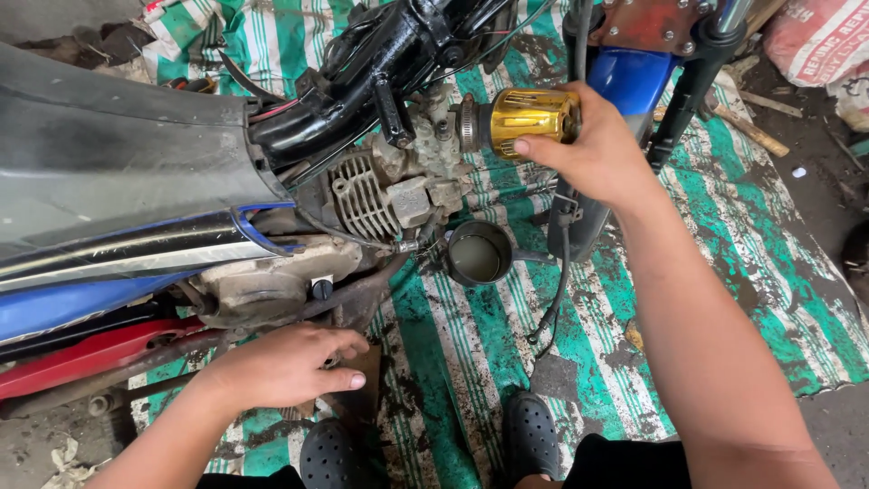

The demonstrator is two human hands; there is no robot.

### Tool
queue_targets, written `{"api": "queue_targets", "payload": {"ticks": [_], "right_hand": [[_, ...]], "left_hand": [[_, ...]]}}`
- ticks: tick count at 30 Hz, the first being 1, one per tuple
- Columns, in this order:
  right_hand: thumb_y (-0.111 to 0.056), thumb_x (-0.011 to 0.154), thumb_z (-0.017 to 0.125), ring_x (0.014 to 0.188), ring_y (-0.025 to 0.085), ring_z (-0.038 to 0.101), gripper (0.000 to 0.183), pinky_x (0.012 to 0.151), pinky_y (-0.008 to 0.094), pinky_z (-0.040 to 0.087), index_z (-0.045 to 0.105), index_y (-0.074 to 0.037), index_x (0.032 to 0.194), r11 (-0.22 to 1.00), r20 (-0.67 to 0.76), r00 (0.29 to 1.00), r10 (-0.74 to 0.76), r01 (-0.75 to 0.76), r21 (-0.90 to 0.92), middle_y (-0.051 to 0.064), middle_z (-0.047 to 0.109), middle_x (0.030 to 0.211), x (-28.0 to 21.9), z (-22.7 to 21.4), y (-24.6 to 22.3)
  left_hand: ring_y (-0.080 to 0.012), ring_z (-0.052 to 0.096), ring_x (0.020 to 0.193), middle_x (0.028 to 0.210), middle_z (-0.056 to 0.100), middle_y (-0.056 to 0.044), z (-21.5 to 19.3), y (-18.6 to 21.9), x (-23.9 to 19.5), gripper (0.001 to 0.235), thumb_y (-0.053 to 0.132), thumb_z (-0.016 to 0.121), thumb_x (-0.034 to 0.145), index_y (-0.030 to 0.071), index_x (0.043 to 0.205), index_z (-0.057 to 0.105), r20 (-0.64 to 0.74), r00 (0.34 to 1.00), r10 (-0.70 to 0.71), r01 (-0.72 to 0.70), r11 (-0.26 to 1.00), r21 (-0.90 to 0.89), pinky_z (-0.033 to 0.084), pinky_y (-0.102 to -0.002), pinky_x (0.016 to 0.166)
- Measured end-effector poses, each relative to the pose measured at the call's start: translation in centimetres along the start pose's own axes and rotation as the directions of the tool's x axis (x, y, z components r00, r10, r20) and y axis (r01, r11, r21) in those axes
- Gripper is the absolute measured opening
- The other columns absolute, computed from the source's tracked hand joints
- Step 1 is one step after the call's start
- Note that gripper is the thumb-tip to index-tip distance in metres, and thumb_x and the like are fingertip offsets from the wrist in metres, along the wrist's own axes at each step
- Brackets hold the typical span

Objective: The person is working on the engine area of a motorcycle, specifically removing and inspecting the air filter assembly.

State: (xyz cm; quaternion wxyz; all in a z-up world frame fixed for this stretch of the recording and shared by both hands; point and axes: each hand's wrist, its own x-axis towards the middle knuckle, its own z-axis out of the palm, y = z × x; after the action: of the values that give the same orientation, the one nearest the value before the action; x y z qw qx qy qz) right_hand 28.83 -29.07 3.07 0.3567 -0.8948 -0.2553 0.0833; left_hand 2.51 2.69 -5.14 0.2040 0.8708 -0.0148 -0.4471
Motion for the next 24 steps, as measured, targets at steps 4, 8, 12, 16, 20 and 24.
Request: {"api": "queue_targets", "payload": {"ticks": [4,8,12,16,20,24], "right_hand": [[-0.025,0.087,0.09,0.112,0.015,0.075,0.065,0.094,0.032,0.062,0.058,-0.006,0.141,0.975,-0.057,0.996,-0.062,0.072,0.209,0.006,0.077,0.128,0.6,0.5,1.1],[-0.019,0.087,0.089,0.11,0.015,0.074,0.065,0.089,0.031,0.061,0.057,-0.006,0.141,0.978,-0.039,0.999,-0.037,0.044,0.205,0.006,0.077,0.125,0.6,0.3,1.0],[-0.028,0.083,0.089,0.126,0.021,0.073,0.087,0.102,0.034,0.063,0.046,-0.003,0.154,0.945,0.02,0.998,-0.067,0.057,0.321,0.012,0.071,0.142,1.1,0.5,3.6],[-0.06,0.082,0.089,0.057,0.001,0.039,0.1,0.046,0.015,0.029,0.041,-0.009,0.154,0.62,0.145,0.978,-0.151,-0.021,0.785,0.0,0.059,0.1,2.1,2.5,8.1],[-0.065,0.084,0.098,0.062,0.003,0.033,0.093,0.053,0.018,0.025,0.062,-0.006,0.146,0.38,0.127,0.921,-0.367,0.023,0.925,-0.007,0.063,0.093,3.4,6.0,10.3],[-0.066,0.088,0.095,0.062,0.003,0.036,0.094,0.051,0.017,0.029,0.057,-0.009,0.152,0.451,0.205,0.887,-0.415,0.005,0.892,-0.007,0.062,0.095,3.2,4.6,10.0]], "left_hand": [[-0.0204,0.068,0.139,0.164,0.061,0.005,-0.1,0.4,-0.3,0.06,0.064,0.057,0.106,0.038,0.161,0.054,-0.003,1.0,0.0,0.0,1.0,-0.004,0.055,-0.039,0.109],[-0.0211,0.066,0.141,0.165,0.06,0.005,-0.2,0.3,-0.1,0.06,0.065,0.057,0.106,0.039,0.159,0.055,-0.01,1.0,0.006,-0.006,1.0,-0.001,0.053,-0.039,0.111],[-0.0217,0.066,0.141,0.164,0.061,0.004,-0.4,0.7,0.1,0.059,0.065,0.058,0.106,0.038,0.159,0.055,-0.005,1.0,0.008,-0.008,1.0,0.022,0.054,-0.04,0.112],[-0.0204,0.065,0.144,0.168,0.057,0.006,-0.5,0.8,0.1,0.061,0.065,0.057,0.107,0.038,0.162,0.052,0.014,1.0,0.008,-0.009,1.0,0.025,0.054,-0.04,0.115],[-0.0195,0.065,0.146,0.166,0.061,0.006,-0.3,0.2,0.4,0.059,0.063,0.057,0.107,0.037,0.16,0.055,0.006,1.0,0.017,-0.017,1.0,-0.01,0.054,-0.039,0.116],[-0.0192,0.067,0.144,0.166,0.062,0.006,-0.4,0.1,0.3,0.059,0.064,0.057,0.107,0.037,0.159,0.055,0.002,1.0,0.031,-0.031,0.999,-0.022,0.055,-0.039,0.115]]}}
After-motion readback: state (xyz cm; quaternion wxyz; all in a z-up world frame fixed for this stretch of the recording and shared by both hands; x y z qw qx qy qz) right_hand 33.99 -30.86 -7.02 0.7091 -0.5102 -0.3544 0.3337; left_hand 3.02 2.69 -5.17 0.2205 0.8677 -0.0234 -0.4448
